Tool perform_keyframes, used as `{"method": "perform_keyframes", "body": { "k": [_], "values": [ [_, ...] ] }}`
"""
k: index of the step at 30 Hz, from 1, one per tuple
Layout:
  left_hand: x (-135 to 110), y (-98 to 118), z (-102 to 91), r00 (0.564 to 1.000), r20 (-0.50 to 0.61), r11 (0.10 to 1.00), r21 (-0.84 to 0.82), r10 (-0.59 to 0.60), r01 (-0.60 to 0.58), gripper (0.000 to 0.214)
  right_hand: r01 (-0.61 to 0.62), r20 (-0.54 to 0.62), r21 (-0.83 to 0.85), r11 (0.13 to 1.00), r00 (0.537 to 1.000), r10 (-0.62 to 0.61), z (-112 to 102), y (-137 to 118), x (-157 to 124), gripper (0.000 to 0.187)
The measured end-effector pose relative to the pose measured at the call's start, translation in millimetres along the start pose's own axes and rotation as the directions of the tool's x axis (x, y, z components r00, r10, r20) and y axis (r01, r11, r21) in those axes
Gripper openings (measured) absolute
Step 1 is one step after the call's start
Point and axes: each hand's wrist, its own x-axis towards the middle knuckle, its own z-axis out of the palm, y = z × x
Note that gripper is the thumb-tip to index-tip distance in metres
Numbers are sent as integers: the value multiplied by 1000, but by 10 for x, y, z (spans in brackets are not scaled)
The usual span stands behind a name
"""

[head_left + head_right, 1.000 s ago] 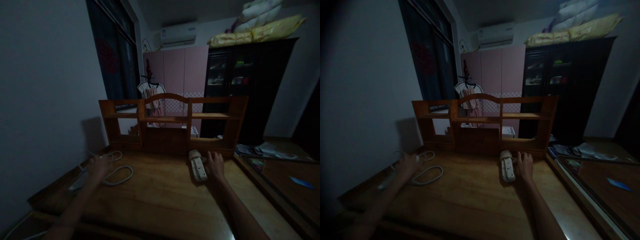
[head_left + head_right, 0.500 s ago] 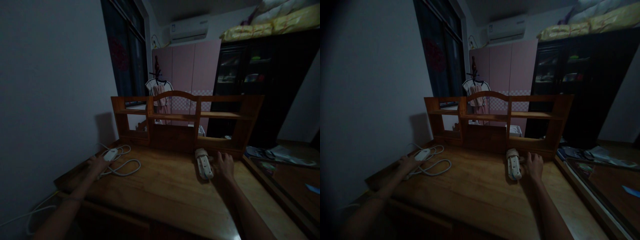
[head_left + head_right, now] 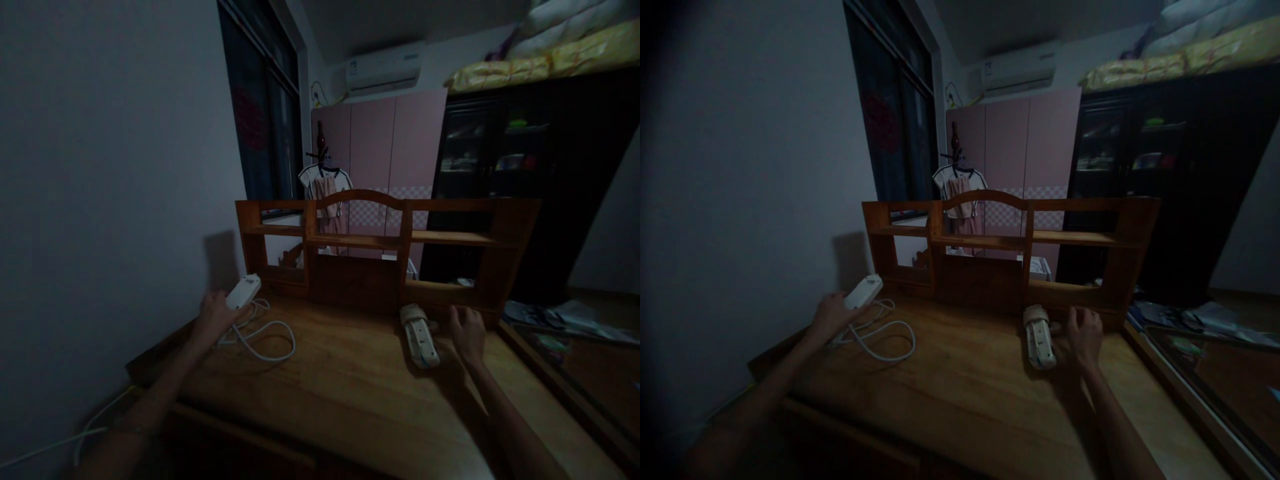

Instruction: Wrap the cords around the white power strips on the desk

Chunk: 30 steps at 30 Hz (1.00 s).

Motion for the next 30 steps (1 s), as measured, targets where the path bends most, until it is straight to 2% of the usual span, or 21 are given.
{"method": "perform_keyframes", "body": {
  "k": [1, 3, 5, 6, 7, 9, 11, 12, 14, 15, 18, 20, 24, 25, 26, 27, 30],
  "values": [
    [16, 127, -88, 998, 17, 997, -55, 63, -62, 74, 20, 3, 24, 1000, 1000, -20, -12, -146, 32, 50],
    [24, 455, -274, 994, 38, 982, -166, 103, -95, 76, 72, 43, 89, 993, 996, -76, 2, -543, 83, 49],
    [3, 857, -438, 985, 0, 947, -274, 175, -168, 70, 142, 145, 177, 974, 975, -168, 69, -1066, 87, 45],
    [-14, 1072, -500, 976, -20, 911, -355, 217, -210, 69, 173, 221, 246, 954, 948, -229, 117, -1357, 68, 44],
    [-33, 1290, -545, 962, -45, 848, -463, 269, -259, 67, 133, 354, 393, 910, 891, -283, 169, -1650, 36, 45],
    [-70, 1709, -587, 945, -60, 686, -673, 321, -276, 64, -1, 578, 549, 836, 723, -379, 269, -2188, -49, 50],
    [-93, 2069, -586, 925, -117, 483, -825, 361, -293, 58, -50, 703, 572, 819, 543, -458, 336, -2586, -125, 54],
    [-93, 2215, -578, 928, -131, 421, -863, 349, -281, 57, -5, 722, 570, 822, 480, -498, 353, -2717, -147, 53],
    [-65, 2428, -564, 936, -155, 369, -889, 317, -272, 57, 103, 735, 552, 827, 408, -542, 359, -2858, -148, 47],
    [-36, 2496, -558, 939, -170, 374, -884, 299, -279, 58, 135, 739, 546, 827, 388, -551, 352, -2881, -128, 43],
    [79, 2594, -529, 945, -160, 416, -868, 284, -272, 61, 88, 754, 545, 834, 384, -533, 318, -2865, -26, 37],
    [140, 2619, -480, 939, -85, 420, -878, 333, -228, 65, -2, 764, 558, 830, 391, -513, 288, -2842, 38, 36],
    [113, 2656, -331, 865, 42, 399, -898, 500, -187, 78, -137, 792, 584, 800, 315, -524, 220, -2796, 112, 35],
    [77, 2660, -305, 846, 63, 403, -896, 529, -185, 82, -156, 791, 585, 796, 324, -519, 204, -2775, 134, 35],
    [36, 2659, -291, 827, 90, 412, -894, 554, -179, 85, -180, 787, 587, 790, 358, -503, 189, -2748, 165, 36],
    [-8, 2654, -293, 806, 124, 425, -890, 579, -168, 89, -211, 778, 589, 780, 411, -476, 173, -2713, 207, 37],
    [-132, 2615, -386, 703, 223, 456, -876, 676, -161, 98, -342, 731, 607, 718, 595, -334, 117, -2568, 395, 41]
  ]
}}
